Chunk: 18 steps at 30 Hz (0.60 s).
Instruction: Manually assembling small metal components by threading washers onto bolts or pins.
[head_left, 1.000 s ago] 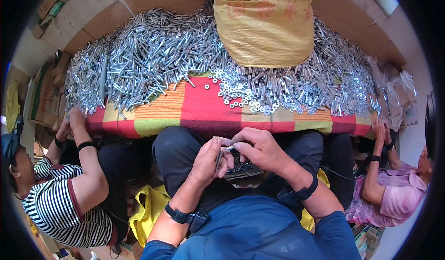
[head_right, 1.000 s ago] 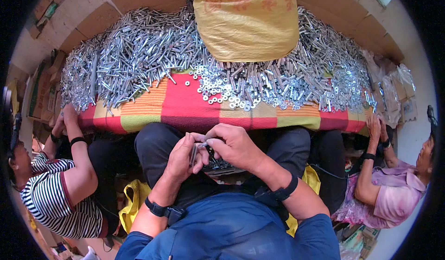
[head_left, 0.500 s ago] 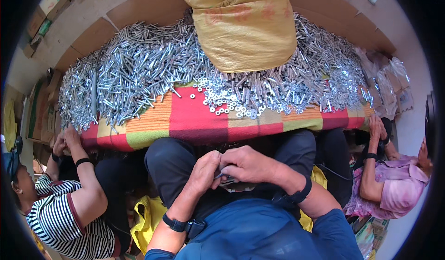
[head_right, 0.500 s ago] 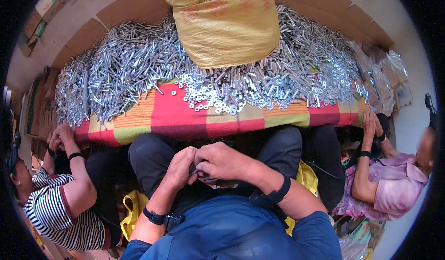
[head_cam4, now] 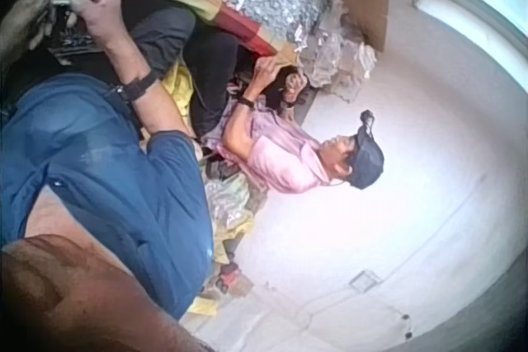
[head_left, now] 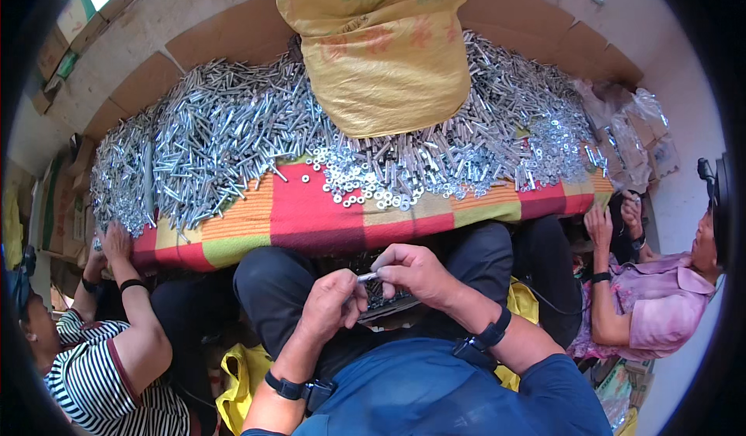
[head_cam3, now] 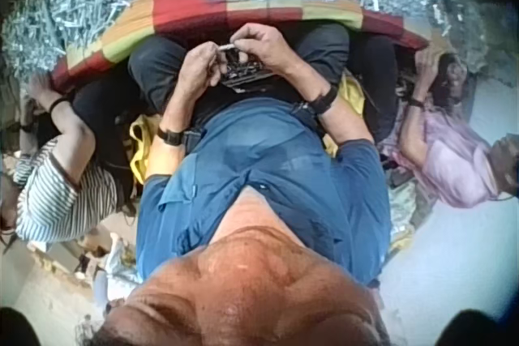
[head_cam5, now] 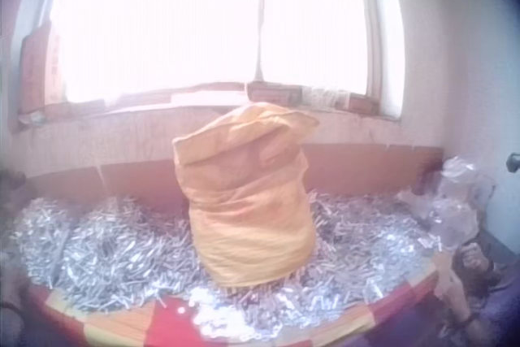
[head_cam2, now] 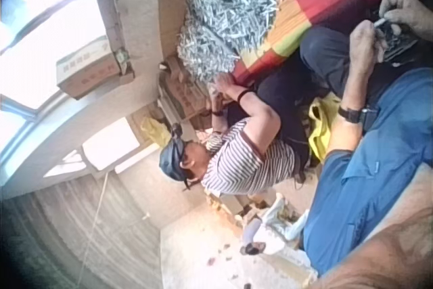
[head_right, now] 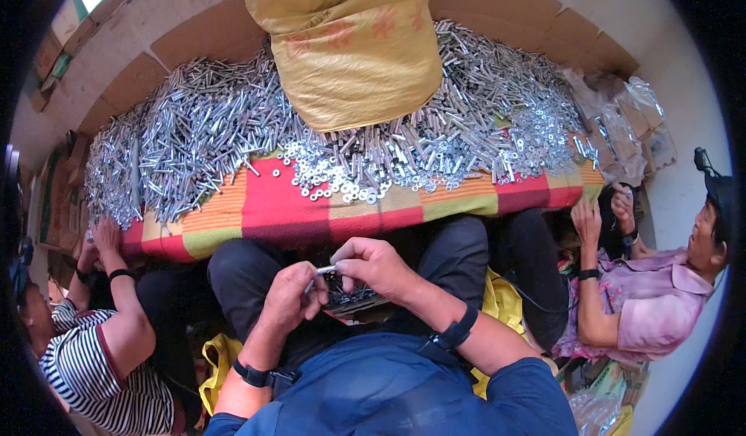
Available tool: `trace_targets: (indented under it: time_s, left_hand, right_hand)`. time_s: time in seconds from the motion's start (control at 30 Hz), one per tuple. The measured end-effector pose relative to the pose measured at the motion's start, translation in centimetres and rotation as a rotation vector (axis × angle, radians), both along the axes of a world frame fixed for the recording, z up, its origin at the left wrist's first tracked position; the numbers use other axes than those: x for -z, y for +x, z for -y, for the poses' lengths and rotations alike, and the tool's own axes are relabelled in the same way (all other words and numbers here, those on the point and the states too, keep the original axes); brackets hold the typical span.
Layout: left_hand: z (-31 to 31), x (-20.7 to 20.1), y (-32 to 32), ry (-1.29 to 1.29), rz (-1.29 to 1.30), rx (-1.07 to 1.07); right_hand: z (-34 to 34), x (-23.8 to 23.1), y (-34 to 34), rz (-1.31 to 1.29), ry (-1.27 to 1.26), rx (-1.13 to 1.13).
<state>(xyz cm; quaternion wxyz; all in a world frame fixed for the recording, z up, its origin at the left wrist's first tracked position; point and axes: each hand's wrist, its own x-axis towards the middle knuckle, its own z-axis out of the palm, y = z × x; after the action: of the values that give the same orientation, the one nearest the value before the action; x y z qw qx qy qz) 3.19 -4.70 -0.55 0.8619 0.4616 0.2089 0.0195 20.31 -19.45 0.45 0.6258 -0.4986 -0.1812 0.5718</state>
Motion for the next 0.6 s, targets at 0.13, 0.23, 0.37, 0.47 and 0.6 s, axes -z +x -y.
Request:
trace_targets:
  time_s: [0.13,0.23,0.37,0.47,0.6]
  left_hand:
    - [0.3,0.4,0.0,0.038,-0.003,0.036]
    - [0.2,0.6,-0.2,0.045,-0.028,0.018]
    - [0.1,0.7,0.3,0.083,-0.048,0.019]
    - [0.1,0.9,0.2,0.071,-0.048,0.003]
    - [-0.1,0.8,0.1,0.056,-0.037,-0.005]
  right_hand:
    - [-0.5,-1.9,-0.1,0.358,-0.019,-0.116]
    - [-1.0,-3.6,1.0,0.504,-0.055,-0.163]
    - [-1.6,0.4,7.1,1.604,-0.023,0.219]
    - [-2.2,1.3,10.5,1.625,-0.162,0.266]
    - [-2.7,1.3,10.6,1.716,-0.296,0.225]
